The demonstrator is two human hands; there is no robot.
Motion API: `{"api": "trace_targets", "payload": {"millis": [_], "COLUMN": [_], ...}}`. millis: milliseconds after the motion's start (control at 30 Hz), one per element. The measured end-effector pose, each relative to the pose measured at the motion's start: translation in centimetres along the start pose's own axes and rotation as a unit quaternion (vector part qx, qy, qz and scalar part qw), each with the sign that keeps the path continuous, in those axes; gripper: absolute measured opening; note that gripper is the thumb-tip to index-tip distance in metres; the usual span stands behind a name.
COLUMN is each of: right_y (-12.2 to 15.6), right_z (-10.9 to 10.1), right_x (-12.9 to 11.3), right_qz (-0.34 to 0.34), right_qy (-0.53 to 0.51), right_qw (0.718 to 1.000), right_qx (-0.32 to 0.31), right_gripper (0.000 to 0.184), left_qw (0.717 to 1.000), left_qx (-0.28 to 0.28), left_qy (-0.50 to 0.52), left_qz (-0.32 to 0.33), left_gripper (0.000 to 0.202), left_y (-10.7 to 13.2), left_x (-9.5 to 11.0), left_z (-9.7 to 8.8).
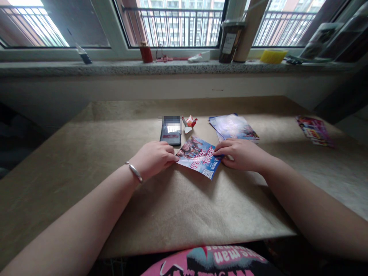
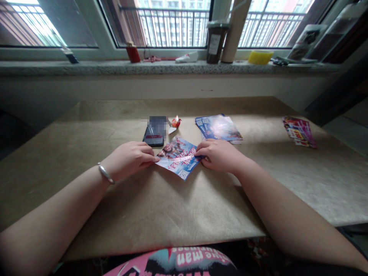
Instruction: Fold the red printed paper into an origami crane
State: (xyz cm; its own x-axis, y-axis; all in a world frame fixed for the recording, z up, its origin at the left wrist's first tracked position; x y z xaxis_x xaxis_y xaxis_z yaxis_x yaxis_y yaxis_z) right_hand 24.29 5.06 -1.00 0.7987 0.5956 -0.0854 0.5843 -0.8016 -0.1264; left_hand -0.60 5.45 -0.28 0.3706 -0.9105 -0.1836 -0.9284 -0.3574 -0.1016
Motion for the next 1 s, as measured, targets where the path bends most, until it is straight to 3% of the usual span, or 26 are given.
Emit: {"api": "trace_targets", "payload": {"millis": [367, 600, 867, 1000], "right_y": [0.1, 0.0, -0.1, -0.4], "right_z": [0.1, 0.2, 0.1, 0.2], "right_x": [-0.1, -0.2, -1.0, -1.2], "right_qz": [0.029, 0.022, 0.005, 0.022], "right_qy": [-0.033, -0.064, -0.094, -0.085], "right_qw": [0.999, 0.998, 0.995, 0.996], "right_qx": [0.015, 0.017, -0.016, -0.024], "right_gripper": [0.023, 0.019, 0.019, 0.021], "left_qw": [0.996, 0.994, 0.998, 0.994], "left_qx": [-0.04, -0.064, -0.032, -0.043], "left_qy": [0.041, 0.038, 0.04, 0.052], "left_qz": [-0.069, -0.077, -0.042, -0.082], "left_gripper": [0.018, 0.02, 0.016, 0.019], "left_y": [0.3, 0.2, -0.6, -0.7], "left_x": [-0.5, -0.5, 0.8, 0.9], "left_z": [-0.3, -0.2, -0.8, -0.3]}}
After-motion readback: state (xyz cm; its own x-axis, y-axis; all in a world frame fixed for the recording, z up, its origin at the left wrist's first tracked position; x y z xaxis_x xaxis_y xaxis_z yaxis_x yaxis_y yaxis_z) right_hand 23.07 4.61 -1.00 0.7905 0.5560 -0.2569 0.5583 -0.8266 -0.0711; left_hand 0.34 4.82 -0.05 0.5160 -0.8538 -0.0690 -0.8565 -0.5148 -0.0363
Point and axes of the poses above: each hand's wrist, its own y-axis away from the middle knuckle, its own z-axis out of the palm, x = y × z, the point moved 4 cm from there along -y, towards the middle knuckle, and after that the axes turned 11 degrees about z, right-handed, at the moved point
